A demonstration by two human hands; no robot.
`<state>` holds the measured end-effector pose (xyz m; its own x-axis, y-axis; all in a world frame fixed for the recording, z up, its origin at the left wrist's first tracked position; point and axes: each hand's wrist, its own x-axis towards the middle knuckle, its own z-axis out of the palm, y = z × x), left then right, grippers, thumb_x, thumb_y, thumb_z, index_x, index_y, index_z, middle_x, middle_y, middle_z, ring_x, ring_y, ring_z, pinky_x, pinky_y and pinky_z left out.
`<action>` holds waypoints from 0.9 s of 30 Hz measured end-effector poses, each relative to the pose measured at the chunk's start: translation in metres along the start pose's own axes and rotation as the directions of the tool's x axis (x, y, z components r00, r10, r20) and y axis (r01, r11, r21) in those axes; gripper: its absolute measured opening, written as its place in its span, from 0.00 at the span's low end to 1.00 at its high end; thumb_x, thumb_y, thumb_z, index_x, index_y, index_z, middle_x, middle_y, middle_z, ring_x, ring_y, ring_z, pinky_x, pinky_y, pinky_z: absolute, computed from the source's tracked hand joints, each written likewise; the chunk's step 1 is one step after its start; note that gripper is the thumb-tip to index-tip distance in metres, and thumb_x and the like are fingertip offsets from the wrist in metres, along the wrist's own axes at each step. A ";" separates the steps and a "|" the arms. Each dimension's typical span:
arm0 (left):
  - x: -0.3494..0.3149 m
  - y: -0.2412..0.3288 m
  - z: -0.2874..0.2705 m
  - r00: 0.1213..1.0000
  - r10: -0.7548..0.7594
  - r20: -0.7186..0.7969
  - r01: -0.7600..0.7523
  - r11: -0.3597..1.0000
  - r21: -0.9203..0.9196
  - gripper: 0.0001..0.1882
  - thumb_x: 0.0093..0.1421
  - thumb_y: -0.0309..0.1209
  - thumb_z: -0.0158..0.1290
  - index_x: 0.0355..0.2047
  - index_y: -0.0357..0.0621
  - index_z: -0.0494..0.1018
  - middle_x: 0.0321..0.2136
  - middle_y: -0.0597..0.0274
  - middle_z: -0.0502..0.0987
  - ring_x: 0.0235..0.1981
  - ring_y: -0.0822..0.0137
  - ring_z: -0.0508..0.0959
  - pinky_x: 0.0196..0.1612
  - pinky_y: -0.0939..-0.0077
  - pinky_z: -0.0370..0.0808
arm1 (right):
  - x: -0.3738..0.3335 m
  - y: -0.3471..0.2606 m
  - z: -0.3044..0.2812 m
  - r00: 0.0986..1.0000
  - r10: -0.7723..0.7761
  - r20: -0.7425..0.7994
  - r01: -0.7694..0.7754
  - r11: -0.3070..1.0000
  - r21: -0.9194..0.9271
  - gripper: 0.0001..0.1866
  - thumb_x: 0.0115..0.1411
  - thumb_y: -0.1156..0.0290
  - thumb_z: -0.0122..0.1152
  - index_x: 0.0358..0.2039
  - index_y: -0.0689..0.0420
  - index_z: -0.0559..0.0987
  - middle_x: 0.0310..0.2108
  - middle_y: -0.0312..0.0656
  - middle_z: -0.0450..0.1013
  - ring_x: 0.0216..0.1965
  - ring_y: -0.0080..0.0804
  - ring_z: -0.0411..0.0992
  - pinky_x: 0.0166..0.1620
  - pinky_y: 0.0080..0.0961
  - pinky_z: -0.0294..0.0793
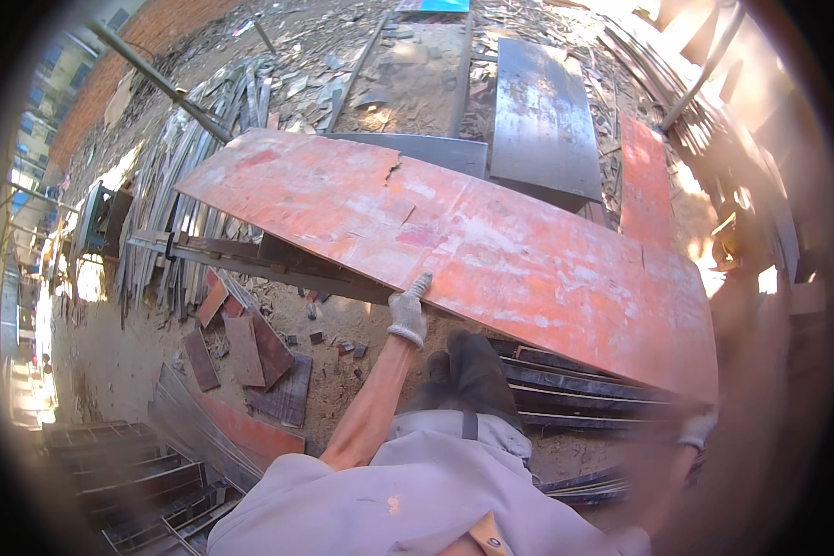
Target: The person repeatedly places reddish metal sheets onto a guillotine shear, aligns them, and cuts them into smaller pieces. The person then stacks the cut pieces on the floor and repeats the process with additional sheets.
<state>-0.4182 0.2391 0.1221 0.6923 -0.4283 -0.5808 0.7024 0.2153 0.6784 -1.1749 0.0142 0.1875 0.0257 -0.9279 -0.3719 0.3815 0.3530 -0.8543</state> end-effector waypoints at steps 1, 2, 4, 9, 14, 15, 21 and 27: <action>0.009 0.001 0.011 1.000 -0.015 -0.004 0.015 1.000 0.008 0.07 0.59 0.24 0.68 0.37 0.39 0.83 0.36 0.64 0.83 0.35 0.69 0.81 0.38 0.71 0.79 | 0.015 0.051 0.044 0.998 0.040 0.045 -0.045 0.993 0.108 0.31 0.66 0.41 0.63 0.54 0.57 0.79 0.51 0.43 0.79 0.54 0.41 0.76 0.62 0.44 0.74; 0.022 -0.002 0.018 0.998 -0.063 0.004 0.063 0.998 0.006 0.09 0.59 0.23 0.67 0.39 0.39 0.82 0.38 0.64 0.83 0.36 0.68 0.82 0.39 0.70 0.80 | 0.026 0.101 0.106 0.992 0.084 0.097 -0.103 0.972 0.210 0.33 0.65 0.41 0.64 0.56 0.58 0.76 0.52 0.45 0.78 0.55 0.44 0.75 0.64 0.48 0.73; 0.046 -0.021 0.030 0.985 -0.173 0.030 0.173 0.985 0.006 0.12 0.59 0.23 0.67 0.43 0.38 0.81 0.40 0.63 0.82 0.40 0.67 0.82 0.42 0.69 0.82 | 0.040 0.188 0.220 0.976 0.216 0.029 -0.212 0.909 0.360 0.37 0.63 0.40 0.67 0.58 0.59 0.74 0.54 0.48 0.76 0.57 0.48 0.74 0.65 0.56 0.71; 0.089 -0.054 0.027 0.850 -0.501 0.162 0.513 0.857 -0.041 0.18 0.67 0.35 0.63 0.48 0.33 0.75 0.45 0.50 0.82 0.49 0.53 0.82 0.54 0.56 0.84 | 0.131 0.296 0.330 0.913 0.328 -0.241 -0.231 0.906 0.356 0.25 0.61 0.54 0.74 0.52 0.55 0.82 0.51 0.42 0.81 0.49 0.39 0.80 0.54 0.43 0.80; 0.117 0.058 0.000 0.742 -0.666 -0.073 0.664 0.717 0.213 0.27 0.69 0.47 0.60 0.50 0.31 0.72 0.43 0.46 0.81 0.43 0.51 0.84 0.46 0.56 0.87 | 0.181 0.326 0.321 0.846 0.345 -0.407 -0.210 0.917 0.339 0.19 0.65 0.60 0.70 0.49 0.59 0.82 0.49 0.44 0.82 0.50 0.43 0.80 0.58 0.44 0.80; 0.127 0.084 -0.012 0.853 -0.490 -0.178 0.522 0.800 0.296 0.27 0.69 0.46 0.60 0.52 0.31 0.72 0.45 0.45 0.81 0.43 0.52 0.85 0.43 0.58 0.87 | 0.193 0.334 0.313 0.835 0.353 -0.421 -0.216 0.915 0.339 0.19 0.65 0.59 0.69 0.50 0.59 0.82 0.50 0.44 0.82 0.51 0.44 0.80 0.60 0.47 0.79; 0.238 0.203 -0.133 0.900 0.412 -0.145 0.121 0.085 0.989 0.43 0.60 0.52 0.66 0.67 0.37 0.67 0.64 0.41 0.72 0.62 0.47 0.74 0.66 0.56 0.70 | 0.228 0.364 0.308 0.854 0.406 -0.326 -0.247 0.867 0.433 0.27 0.62 0.52 0.71 0.55 0.55 0.80 0.55 0.40 0.80 0.56 0.44 0.77 0.64 0.47 0.72; 0.354 0.245 -0.115 0.942 0.208 0.262 -0.148 -0.442 0.885 0.51 0.58 0.57 0.64 0.74 0.46 0.58 0.74 0.48 0.58 0.74 0.47 0.58 0.74 0.53 0.57 | 0.233 0.384 0.326 0.789 0.386 -0.477 -0.277 0.918 0.285 0.37 0.68 0.36 0.55 0.67 0.50 0.71 0.65 0.40 0.72 0.66 0.45 0.67 0.71 0.51 0.62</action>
<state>0.0179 0.2411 0.0310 0.7555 -0.5884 -0.2882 -0.5591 -0.8083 0.1845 -0.7208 -0.1056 -0.1091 -0.2734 -0.5388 -0.7969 0.6064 0.5466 -0.5776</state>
